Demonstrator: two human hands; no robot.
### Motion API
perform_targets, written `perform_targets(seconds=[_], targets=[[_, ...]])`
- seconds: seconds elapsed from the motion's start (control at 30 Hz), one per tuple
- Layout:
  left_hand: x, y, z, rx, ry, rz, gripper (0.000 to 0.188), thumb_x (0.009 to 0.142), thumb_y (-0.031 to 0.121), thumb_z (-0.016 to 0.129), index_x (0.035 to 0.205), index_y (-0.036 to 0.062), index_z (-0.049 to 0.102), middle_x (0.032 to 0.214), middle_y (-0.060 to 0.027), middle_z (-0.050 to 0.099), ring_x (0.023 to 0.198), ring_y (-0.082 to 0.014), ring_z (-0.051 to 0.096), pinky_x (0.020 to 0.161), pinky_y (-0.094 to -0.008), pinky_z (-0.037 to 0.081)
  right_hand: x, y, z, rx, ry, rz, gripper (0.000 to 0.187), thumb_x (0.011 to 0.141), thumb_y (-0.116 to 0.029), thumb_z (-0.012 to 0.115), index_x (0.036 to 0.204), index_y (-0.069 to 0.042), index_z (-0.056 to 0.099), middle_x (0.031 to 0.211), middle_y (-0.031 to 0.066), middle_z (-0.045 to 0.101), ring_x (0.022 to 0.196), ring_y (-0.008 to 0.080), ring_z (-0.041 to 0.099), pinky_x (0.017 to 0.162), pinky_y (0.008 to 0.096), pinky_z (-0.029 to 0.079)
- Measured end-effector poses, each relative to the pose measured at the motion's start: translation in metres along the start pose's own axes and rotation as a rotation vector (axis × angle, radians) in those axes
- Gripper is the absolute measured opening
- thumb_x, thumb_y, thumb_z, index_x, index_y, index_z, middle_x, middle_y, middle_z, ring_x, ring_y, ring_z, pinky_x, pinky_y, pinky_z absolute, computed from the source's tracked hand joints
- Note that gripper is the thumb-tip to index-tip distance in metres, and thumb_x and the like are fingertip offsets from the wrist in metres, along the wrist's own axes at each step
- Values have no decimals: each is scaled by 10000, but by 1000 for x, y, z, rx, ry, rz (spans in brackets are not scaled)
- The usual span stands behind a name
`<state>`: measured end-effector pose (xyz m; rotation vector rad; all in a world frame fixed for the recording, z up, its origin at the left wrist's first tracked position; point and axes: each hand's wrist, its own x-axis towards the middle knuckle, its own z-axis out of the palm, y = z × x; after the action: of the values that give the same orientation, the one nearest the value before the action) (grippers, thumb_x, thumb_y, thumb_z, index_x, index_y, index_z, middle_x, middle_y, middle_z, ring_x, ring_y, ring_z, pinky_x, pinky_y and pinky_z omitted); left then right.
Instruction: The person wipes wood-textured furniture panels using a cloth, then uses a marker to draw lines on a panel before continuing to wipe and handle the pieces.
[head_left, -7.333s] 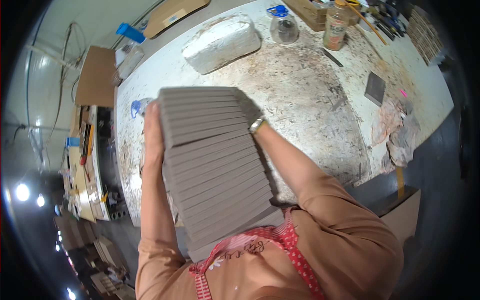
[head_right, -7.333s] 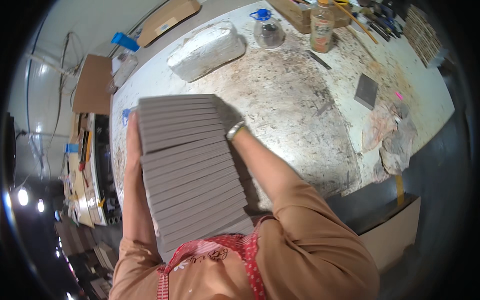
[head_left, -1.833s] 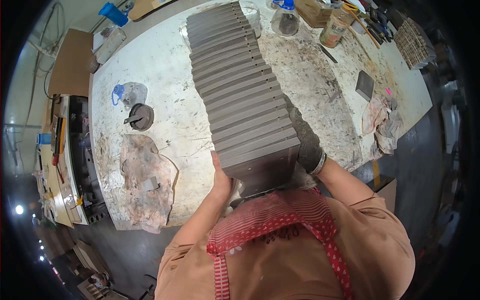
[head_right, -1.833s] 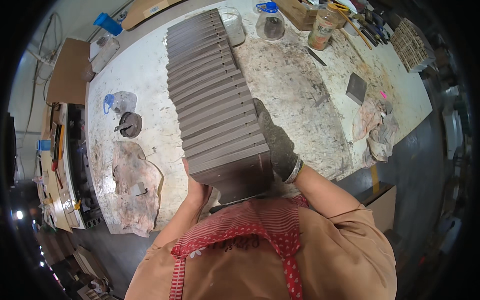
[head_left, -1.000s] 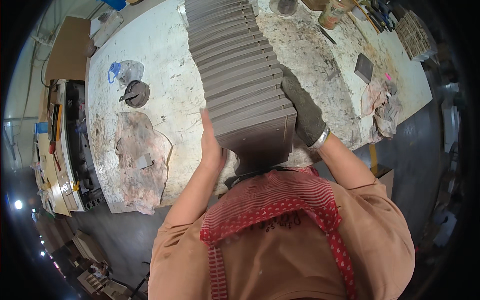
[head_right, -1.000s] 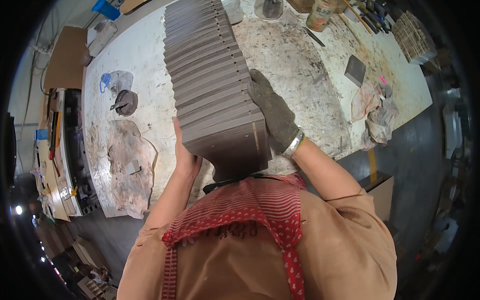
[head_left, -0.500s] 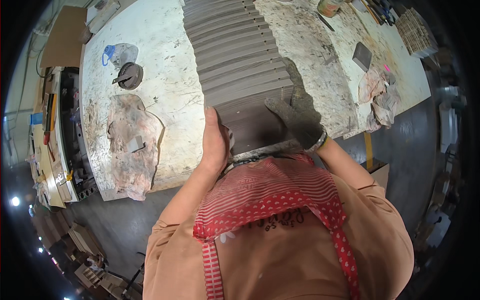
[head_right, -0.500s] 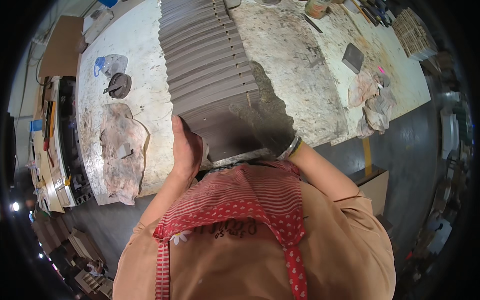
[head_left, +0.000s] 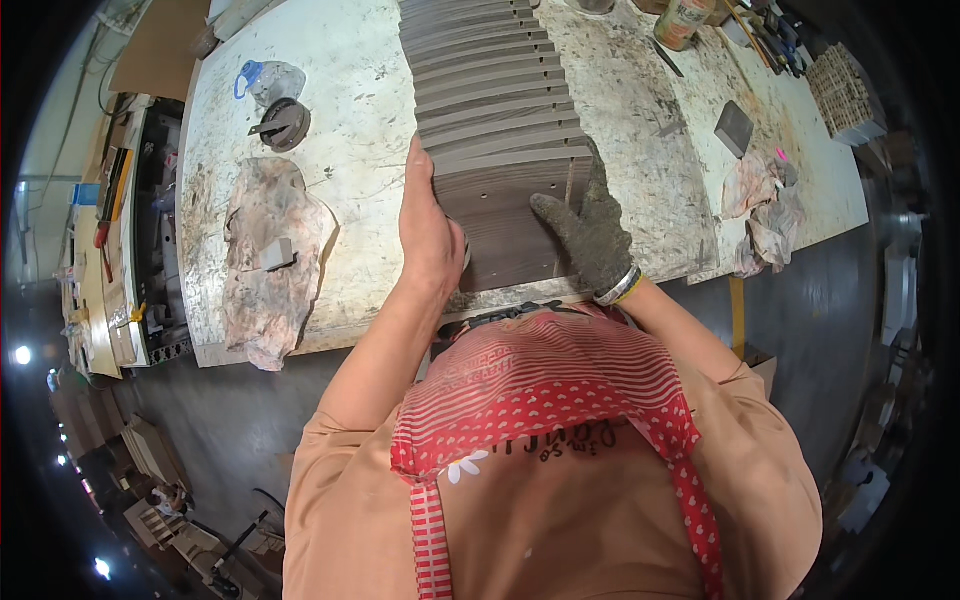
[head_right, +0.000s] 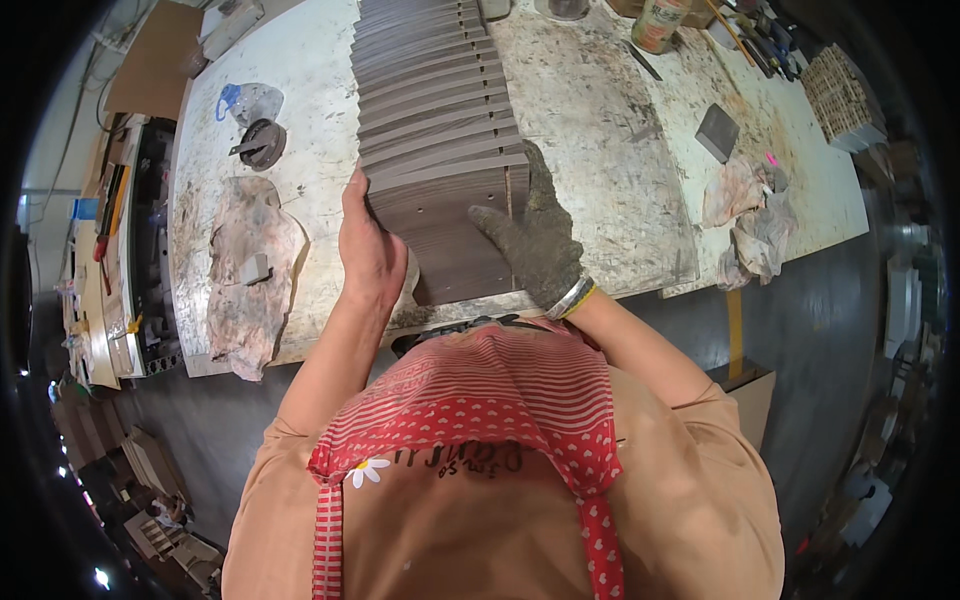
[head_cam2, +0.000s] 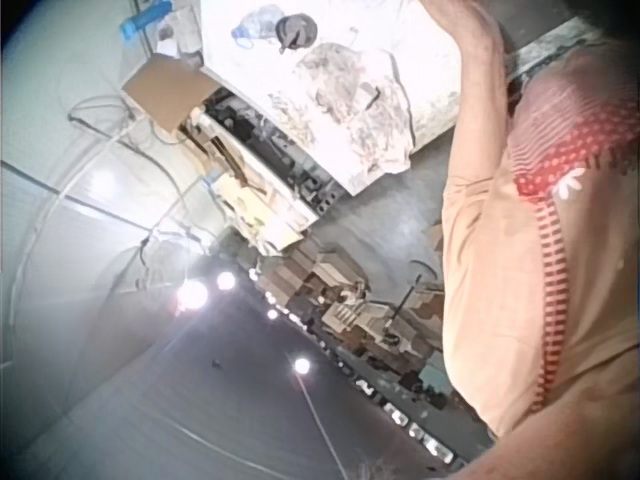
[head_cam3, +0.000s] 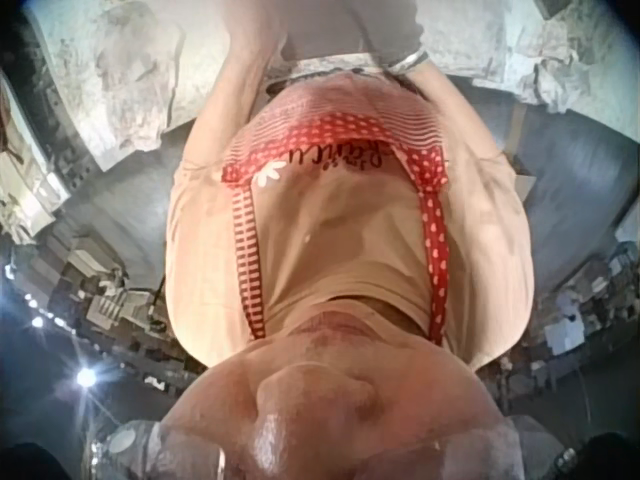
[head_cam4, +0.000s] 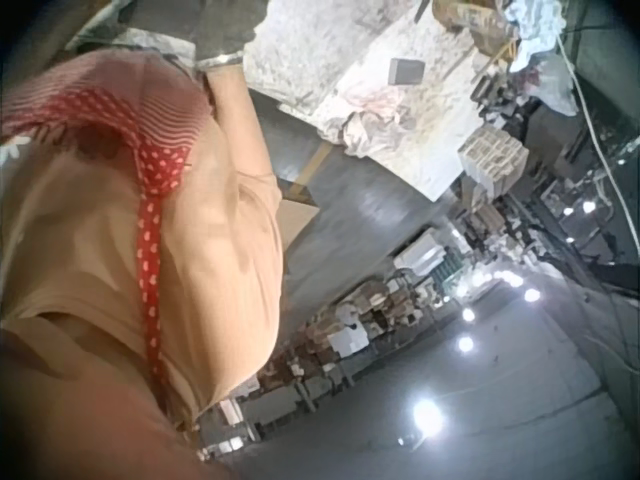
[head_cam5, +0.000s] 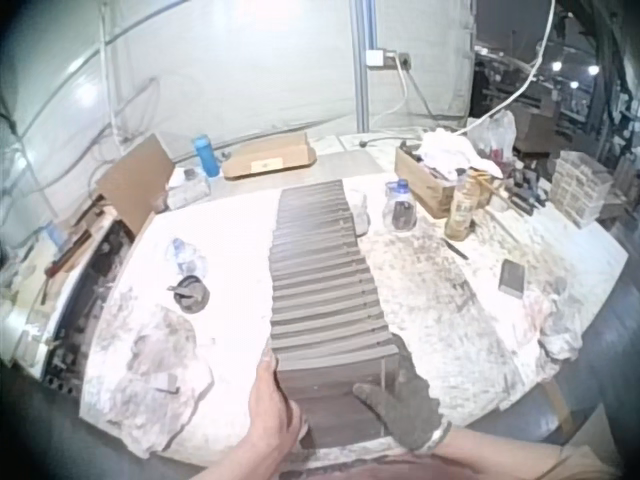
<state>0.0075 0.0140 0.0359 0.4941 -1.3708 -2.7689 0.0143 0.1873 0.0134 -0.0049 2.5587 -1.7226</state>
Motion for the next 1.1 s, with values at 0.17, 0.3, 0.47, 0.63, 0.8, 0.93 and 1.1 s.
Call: perform_targets(seconds=[0.17,0.3,0.47,0.63,0.8,0.93,1.1], targets=[[-15,-4,-6,-102,-131,89,571,997,237,362,1512,48,203,1497,-103,338,1355,-229,343,1123,-354,272,-8,-8,-8,-105,-47,-61,893,789,-254,751,1472,-16,227,1408,252,422,1253,377,475,1035,395,400],[-15,-1,-7,-164,-109,50,572,937,203,378,1482,58,281,1452,-107,414,1323,-242,399,1109,-383,297,-5,-7,-6,29,-42,19,888,792,-256,735,1474,-5,224,1429,251,395,1285,370,440,1066,387,364],[-13,-4,-20,-235,-246,22,615,922,176,379,1505,55,224,1479,-112,380,1349,-259,368,1123,-407,277,-9,13,-5,-72,-21,-123,894,798,-260,723,1481,-3,205,1461,267,334,1320,395,392,1097,417,322],[-20,-11,-29,-129,-58,63,669,925,200,419,1509,27,141,1485,-170,320,1343,-268,363,1116,-394,293,-8,19,-14,-198,-87,-199,885,794,-227,732,1477,-6,215,1446,276,350,1317,402,395,1093,432,332],[-44,-6,-52,539,-24,200,444,919,51,573,1314,-19,382,1197,-114,504,1105,-159,509,925,-285,439,-19,31,-14,-119,-73,-63,899,777,-251,755,1465,11,238,1440,270,360,1312,403,399,1083,428,342],[-48,-4,-40,419,-59,76,430,883,-19,623,1260,-18,415,1096,-79,550,997,-117,562,816,-230,485,-27,45,-18,-415,-46,-213,914,755,-273,773,1450,24,259,1429,261,373,1329,400,371,1101,427,318],[-61,-5,-44,552,-125,129,352,845,-51,649,1167,-2,513,1077,-67,552,961,-111,566,795,-227,481,-40,38,-30,-370,-91,-142,906,725,-270,795,1427,28,306,1421,254,383,1329,395,366,1104,441,311]])
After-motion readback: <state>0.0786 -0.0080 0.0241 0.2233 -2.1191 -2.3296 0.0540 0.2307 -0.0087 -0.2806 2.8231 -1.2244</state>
